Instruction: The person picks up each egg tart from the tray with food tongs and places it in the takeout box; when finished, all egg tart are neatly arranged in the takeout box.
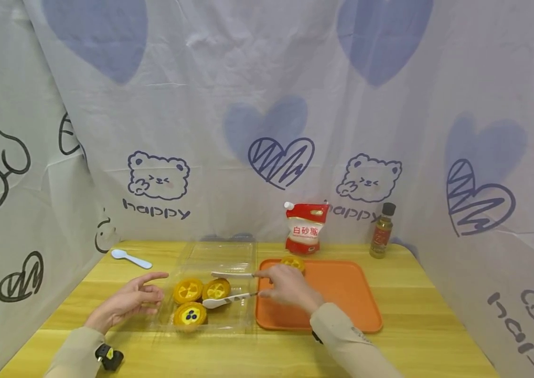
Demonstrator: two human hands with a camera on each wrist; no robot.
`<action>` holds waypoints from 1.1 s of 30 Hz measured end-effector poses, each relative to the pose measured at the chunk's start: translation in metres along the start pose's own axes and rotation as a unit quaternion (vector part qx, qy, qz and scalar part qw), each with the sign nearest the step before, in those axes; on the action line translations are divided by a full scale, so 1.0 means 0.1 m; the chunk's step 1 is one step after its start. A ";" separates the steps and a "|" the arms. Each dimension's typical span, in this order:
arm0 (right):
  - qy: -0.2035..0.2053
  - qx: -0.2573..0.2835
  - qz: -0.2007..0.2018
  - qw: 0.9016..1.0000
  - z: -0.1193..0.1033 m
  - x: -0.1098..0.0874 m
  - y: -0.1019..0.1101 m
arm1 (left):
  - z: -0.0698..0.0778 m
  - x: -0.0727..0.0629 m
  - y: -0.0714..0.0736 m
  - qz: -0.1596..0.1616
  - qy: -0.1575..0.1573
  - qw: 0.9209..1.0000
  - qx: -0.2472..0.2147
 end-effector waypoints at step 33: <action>-0.006 -0.007 0.011 1.000 0.08 -0.04 0.05 | 0.00 0.00 0.01 0.002 0.000 1.000 0.003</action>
Point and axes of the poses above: each hand's wrist, its own x-axis towards the middle knuckle, its own y-axis out of the back of the hand, z = x × y, the point moved 10 cm from there along x, towards the middle knuckle, and after that the axes turned 8 degrees about -z, right-handed, at the moved point
